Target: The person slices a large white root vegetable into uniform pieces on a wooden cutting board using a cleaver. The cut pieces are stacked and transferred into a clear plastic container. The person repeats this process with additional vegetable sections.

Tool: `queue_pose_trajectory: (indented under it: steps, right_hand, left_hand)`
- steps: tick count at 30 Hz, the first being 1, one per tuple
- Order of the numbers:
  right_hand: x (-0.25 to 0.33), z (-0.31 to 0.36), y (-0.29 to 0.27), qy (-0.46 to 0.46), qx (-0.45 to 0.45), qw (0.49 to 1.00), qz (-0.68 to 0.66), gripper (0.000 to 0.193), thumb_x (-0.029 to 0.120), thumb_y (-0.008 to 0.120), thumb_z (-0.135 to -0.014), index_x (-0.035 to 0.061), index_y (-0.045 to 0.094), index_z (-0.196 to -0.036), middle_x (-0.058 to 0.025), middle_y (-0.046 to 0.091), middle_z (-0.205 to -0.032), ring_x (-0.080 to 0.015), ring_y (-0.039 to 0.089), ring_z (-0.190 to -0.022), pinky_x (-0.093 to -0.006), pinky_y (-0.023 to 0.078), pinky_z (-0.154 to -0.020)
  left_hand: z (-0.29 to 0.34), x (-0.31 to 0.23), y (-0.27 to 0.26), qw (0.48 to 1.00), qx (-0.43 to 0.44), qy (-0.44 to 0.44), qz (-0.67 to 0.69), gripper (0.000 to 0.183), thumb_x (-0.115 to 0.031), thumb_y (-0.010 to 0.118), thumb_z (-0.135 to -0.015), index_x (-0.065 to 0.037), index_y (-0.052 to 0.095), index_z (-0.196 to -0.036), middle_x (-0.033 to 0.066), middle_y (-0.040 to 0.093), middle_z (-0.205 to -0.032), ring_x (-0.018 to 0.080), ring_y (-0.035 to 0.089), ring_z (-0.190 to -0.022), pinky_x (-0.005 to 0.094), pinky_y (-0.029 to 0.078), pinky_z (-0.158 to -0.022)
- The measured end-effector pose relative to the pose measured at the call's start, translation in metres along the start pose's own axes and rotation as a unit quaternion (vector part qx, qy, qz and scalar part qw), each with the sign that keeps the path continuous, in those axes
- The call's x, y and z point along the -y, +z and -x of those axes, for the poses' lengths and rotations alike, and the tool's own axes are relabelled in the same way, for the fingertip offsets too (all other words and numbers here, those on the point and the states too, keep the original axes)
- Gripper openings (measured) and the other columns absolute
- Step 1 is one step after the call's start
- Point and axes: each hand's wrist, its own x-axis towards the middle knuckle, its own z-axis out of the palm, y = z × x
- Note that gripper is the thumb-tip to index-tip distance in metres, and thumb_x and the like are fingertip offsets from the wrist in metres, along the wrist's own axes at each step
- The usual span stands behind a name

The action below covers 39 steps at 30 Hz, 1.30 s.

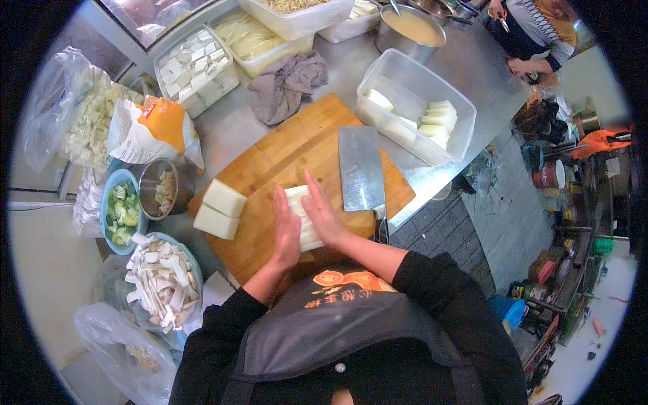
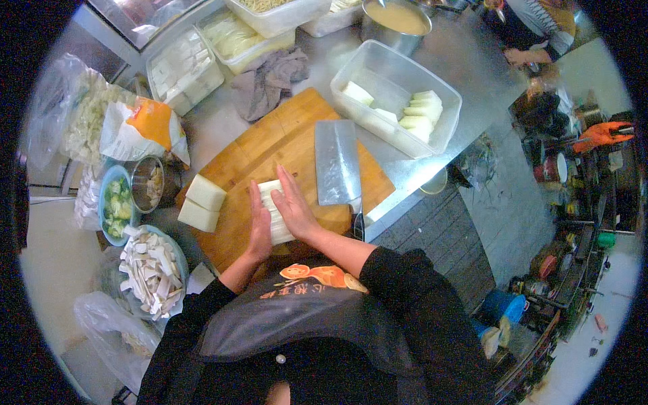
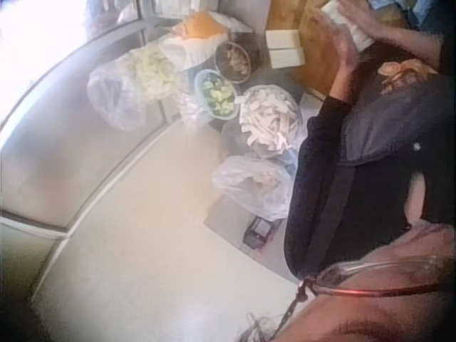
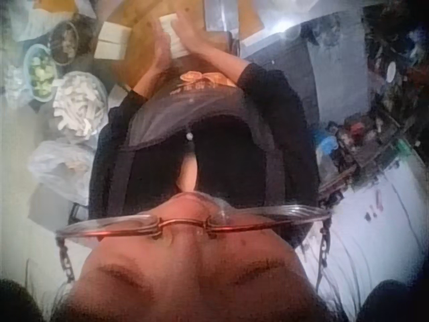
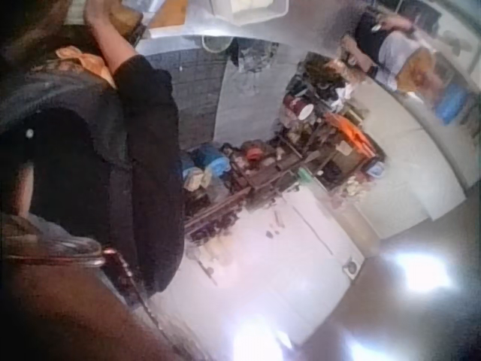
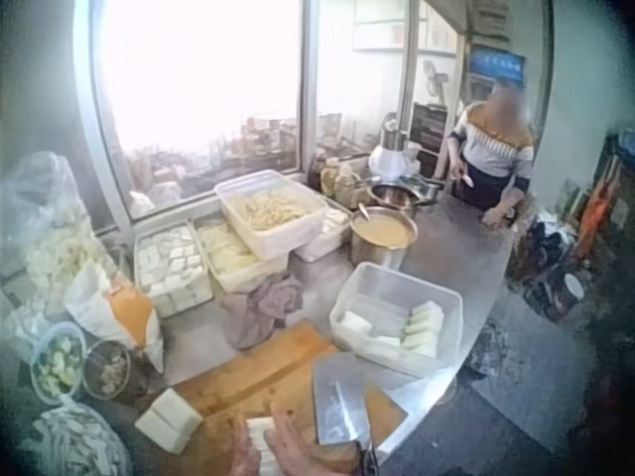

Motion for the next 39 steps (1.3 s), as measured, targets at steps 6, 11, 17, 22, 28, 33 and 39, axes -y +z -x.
queue_pose_trajectory:
  steps: [6,11,17,22,28,33,39]
  right_hand:
    - [-0.011,-0.002,-0.003,-0.013,0.005,1.000,-0.028,0.057,0.030,0.034,-0.098,0.0005,0.015,-0.144,-0.0147,0.017,-0.150,-0.0256,0.012,-0.140,-0.0346,0.010,-0.112]
    - [0.001,0.004,-0.028,0.013,-0.015,0.993,-0.115,0.055,0.021,0.037,-0.097,0.0004,0.016,-0.144,-0.0130,0.019,-0.150,-0.0214,0.016,-0.139,-0.0306,0.013,-0.112]
    - [-0.004,0.019,-0.018,-0.032,0.038,0.998,-0.026,0.057,0.014,0.042,-0.093,0.0019,0.018,-0.144,-0.0148,0.018,-0.150,-0.0245,0.016,-0.139,-0.0331,0.013,-0.112]
    - [-0.005,0.020,-0.017,-0.066,0.039,0.997,0.018,0.053,0.010,0.038,-0.094,0.0004,0.019,-0.143,-0.0179,0.017,-0.149,-0.0284,0.015,-0.139,-0.0349,0.013,-0.112]
    - [-0.013,0.021,-0.017,-0.036,0.036,0.998,-0.038,0.054,0.013,0.037,-0.095,-0.0009,0.017,-0.143,-0.0147,0.015,-0.151,-0.0245,0.012,-0.140,-0.0330,0.010,-0.113]
    - [-0.011,0.022,-0.006,-0.013,0.025,0.999,-0.031,0.057,0.020,0.037,-0.096,-0.0015,0.013,-0.143,-0.0158,0.009,-0.151,-0.0254,0.007,-0.141,-0.0343,0.006,-0.113]
    - [-0.013,0.020,-0.006,-0.023,0.025,0.999,-0.016,0.060,0.024,0.039,-0.096,-0.0010,0.013,-0.143,-0.0168,0.010,-0.151,-0.0265,0.008,-0.140,-0.0352,0.008,-0.113]
  left_hand:
    - [-0.006,-0.010,-0.003,0.999,0.020,-0.027,-0.033,0.075,-0.029,0.046,-0.091,0.002,0.004,-0.144,0.0192,0.000,-0.151,0.0304,-0.001,-0.140,0.0385,0.000,-0.112]
    - [-0.005,-0.017,-0.003,0.999,0.012,-0.033,0.032,0.075,-0.024,0.049,-0.089,0.003,0.005,-0.143,0.0191,0.001,-0.151,0.0302,0.000,-0.140,0.0374,0.001,-0.112]
    - [-0.002,-0.009,-0.003,0.999,0.013,-0.044,0.029,0.067,-0.021,0.043,-0.093,0.002,0.006,-0.144,0.0176,0.000,-0.152,0.0278,-0.001,-0.141,0.0360,0.001,-0.112]
    - [-0.002,-0.007,-0.003,0.999,0.003,-0.024,0.032,0.057,-0.019,0.031,-0.097,0.002,0.005,-0.144,0.0149,0.000,-0.152,0.0255,-0.002,-0.141,0.0339,0.001,-0.112]
    - [-0.002,-0.006,-0.002,0.999,0.000,-0.011,0.045,0.056,-0.021,0.028,-0.098,0.002,0.004,-0.144,0.0140,0.000,-0.153,0.0248,-0.002,-0.141,0.0332,0.001,-0.112]
    - [0.001,0.009,0.005,0.978,-0.037,-0.034,0.201,0.059,-0.032,0.025,-0.100,0.000,0.003,-0.145,0.0130,0.003,-0.152,0.0229,0.008,-0.139,0.0335,0.009,-0.112]
    - [0.002,0.006,-0.001,0.998,-0.013,-0.022,0.058,0.062,-0.034,0.028,-0.098,0.000,0.003,-0.144,0.0151,0.002,-0.152,0.0258,0.004,-0.140,0.0354,0.004,-0.112]
